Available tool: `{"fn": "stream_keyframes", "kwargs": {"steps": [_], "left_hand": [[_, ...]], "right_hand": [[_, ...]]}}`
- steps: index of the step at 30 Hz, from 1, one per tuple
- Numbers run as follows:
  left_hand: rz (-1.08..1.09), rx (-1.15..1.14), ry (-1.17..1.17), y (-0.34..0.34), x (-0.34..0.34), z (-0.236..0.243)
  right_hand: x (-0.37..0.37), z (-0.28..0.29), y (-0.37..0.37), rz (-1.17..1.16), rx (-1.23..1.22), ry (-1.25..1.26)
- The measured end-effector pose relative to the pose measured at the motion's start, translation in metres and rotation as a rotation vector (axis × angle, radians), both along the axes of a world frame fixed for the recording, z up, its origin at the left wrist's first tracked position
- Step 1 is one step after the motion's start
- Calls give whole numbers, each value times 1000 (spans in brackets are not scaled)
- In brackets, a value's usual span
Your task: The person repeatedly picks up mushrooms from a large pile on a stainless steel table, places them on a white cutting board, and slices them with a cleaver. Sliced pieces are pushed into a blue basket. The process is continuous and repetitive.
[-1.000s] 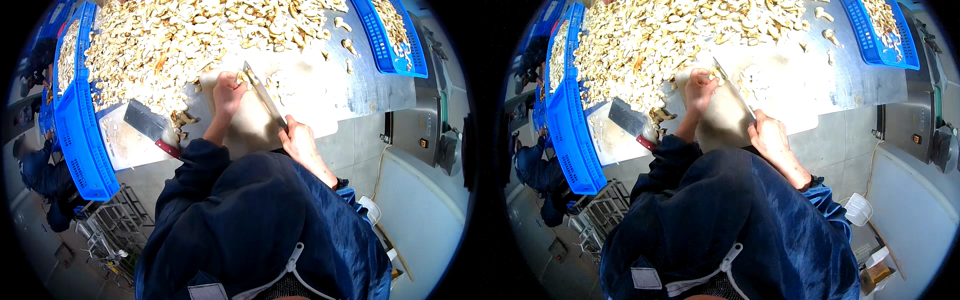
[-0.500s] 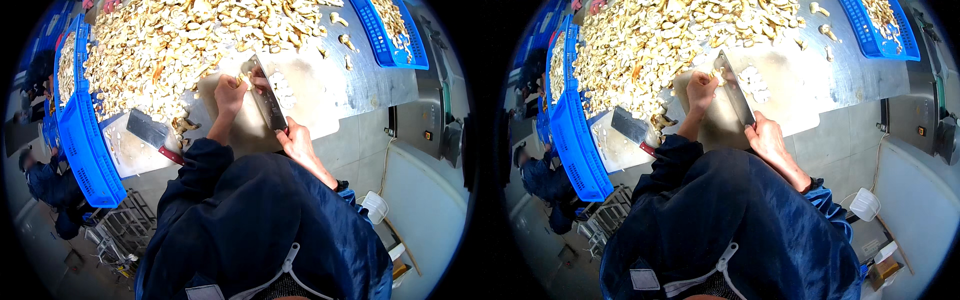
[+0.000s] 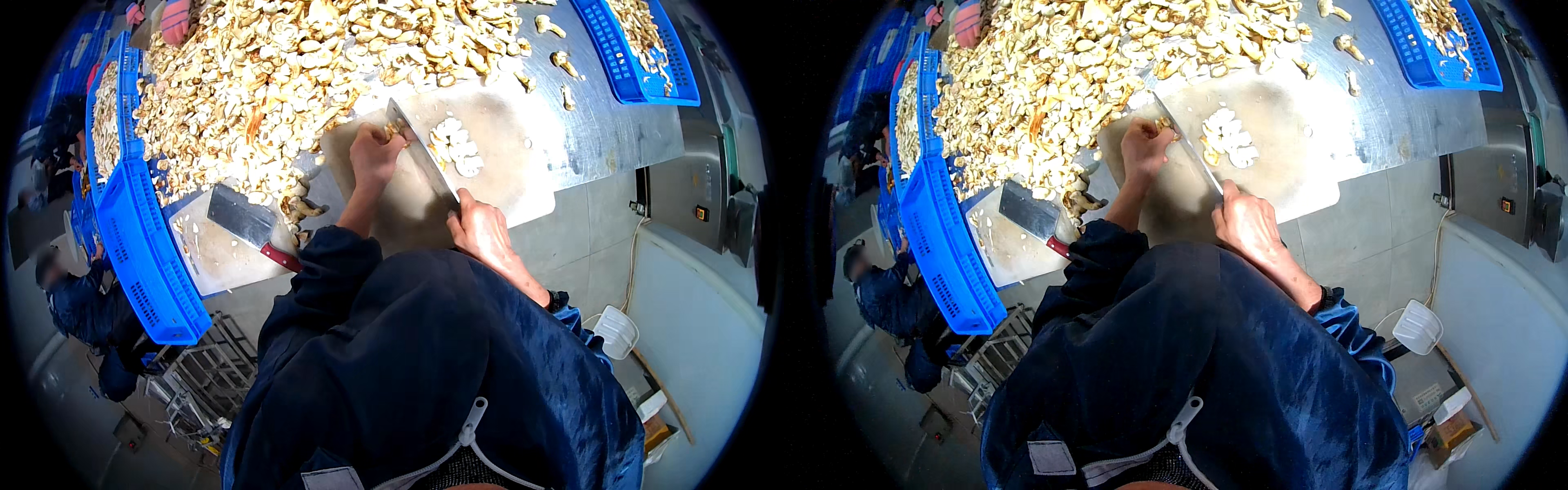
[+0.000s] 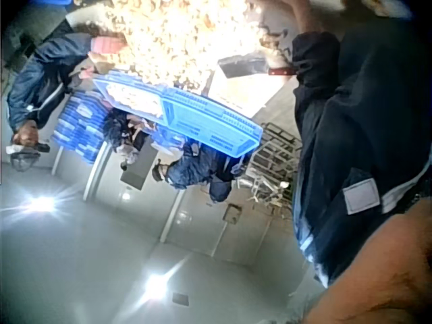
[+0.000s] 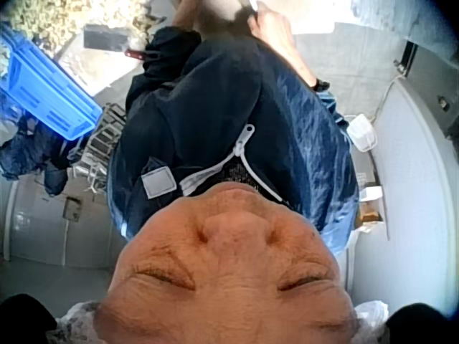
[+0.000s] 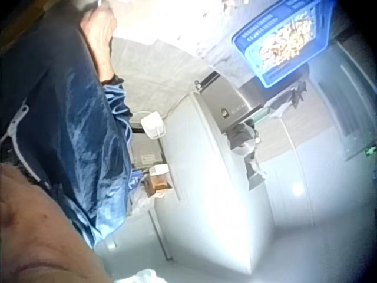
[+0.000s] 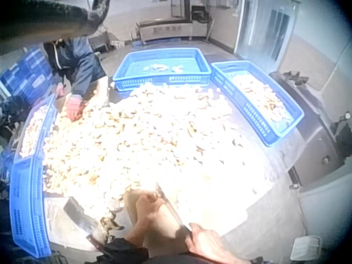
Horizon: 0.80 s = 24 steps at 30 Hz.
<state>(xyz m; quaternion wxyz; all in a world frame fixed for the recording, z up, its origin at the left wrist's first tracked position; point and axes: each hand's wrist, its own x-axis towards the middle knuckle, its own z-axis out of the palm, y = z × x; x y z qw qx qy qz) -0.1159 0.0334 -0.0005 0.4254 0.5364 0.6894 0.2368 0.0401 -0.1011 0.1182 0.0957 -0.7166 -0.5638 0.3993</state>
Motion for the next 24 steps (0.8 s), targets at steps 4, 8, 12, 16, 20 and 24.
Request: {"fn": "stream_keyframes", "kwargs": {"steps": [4,8,12,16,20,24], "left_hand": [[-15,21,-4,1,-3,-4],[-47,-22,-113,0,-6,7],[25,-162,-565,-11,-50,14],[16,-181,-634,-11,-65,20],[65,-210,-850,-13,-60,21],[136,-280,-1005,-15,-55,14]], "right_hand": [[-7,-10,12,63,120,-68],[-11,-30,44,40,190,-25],[17,-9,23,-173,162,155],[39,7,-3,-330,104,270],[43,11,-16,-377,27,310],[32,12,-22,-388,44,388]]}}
